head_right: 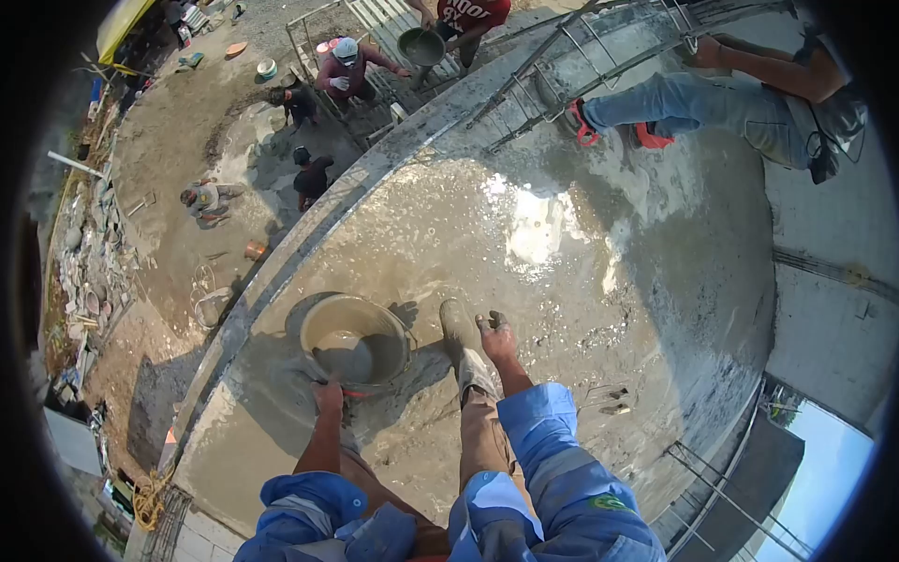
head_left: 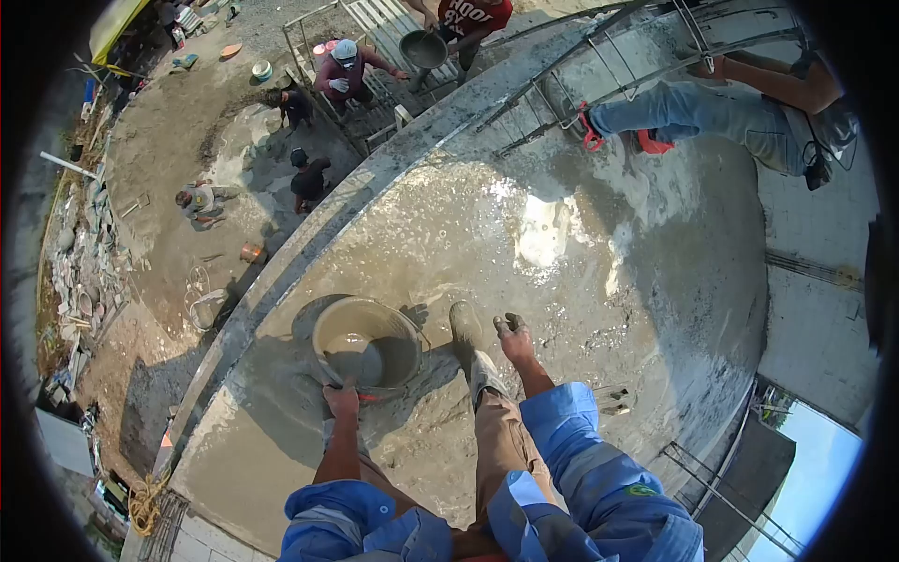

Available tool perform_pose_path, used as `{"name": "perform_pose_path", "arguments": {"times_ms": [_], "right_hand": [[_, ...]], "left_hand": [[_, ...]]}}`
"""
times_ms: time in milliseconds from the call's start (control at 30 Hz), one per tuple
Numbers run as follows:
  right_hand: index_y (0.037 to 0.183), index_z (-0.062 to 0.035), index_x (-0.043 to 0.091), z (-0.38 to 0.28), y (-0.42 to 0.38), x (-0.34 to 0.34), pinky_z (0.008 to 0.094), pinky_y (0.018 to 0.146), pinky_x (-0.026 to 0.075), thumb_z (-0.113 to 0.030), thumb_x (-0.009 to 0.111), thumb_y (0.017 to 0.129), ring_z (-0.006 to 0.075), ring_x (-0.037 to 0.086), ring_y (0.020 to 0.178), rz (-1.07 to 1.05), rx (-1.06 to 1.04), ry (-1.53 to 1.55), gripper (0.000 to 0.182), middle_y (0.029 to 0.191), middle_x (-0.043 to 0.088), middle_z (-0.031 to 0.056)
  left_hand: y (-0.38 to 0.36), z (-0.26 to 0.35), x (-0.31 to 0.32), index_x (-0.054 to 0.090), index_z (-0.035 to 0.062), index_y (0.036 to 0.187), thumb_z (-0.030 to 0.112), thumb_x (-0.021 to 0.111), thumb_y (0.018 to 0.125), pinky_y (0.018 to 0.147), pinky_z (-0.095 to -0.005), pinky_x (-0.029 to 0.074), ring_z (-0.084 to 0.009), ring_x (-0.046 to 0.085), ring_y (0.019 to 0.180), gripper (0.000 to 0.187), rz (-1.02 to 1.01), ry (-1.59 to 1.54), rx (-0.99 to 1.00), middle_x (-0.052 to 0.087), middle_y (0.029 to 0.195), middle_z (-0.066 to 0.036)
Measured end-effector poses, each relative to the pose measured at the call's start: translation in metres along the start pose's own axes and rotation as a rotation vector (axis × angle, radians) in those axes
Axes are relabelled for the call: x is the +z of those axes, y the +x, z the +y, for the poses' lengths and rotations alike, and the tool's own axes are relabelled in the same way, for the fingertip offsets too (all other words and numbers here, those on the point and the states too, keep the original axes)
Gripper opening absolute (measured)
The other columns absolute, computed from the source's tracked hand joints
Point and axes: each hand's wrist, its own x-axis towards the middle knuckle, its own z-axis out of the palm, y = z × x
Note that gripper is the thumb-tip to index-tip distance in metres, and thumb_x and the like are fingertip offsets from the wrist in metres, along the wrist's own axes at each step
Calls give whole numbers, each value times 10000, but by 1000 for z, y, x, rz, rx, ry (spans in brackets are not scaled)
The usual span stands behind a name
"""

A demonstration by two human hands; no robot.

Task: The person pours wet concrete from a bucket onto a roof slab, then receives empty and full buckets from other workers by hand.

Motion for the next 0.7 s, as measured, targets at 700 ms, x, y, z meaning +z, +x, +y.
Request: {"name": "perform_pose_path", "arguments": {"times_ms": [700], "right_hand": [[1273,75,504,24,18,-41,344,793,516,-330,631,919,224,662,878,15,30,174,553,1090,654,204]], "left_hand": [[-17,36,17,415,-116,1310,420,793,654,1012,-448,401,-402,496,1197,928,13,40,-17,504,1285,-283]]}}
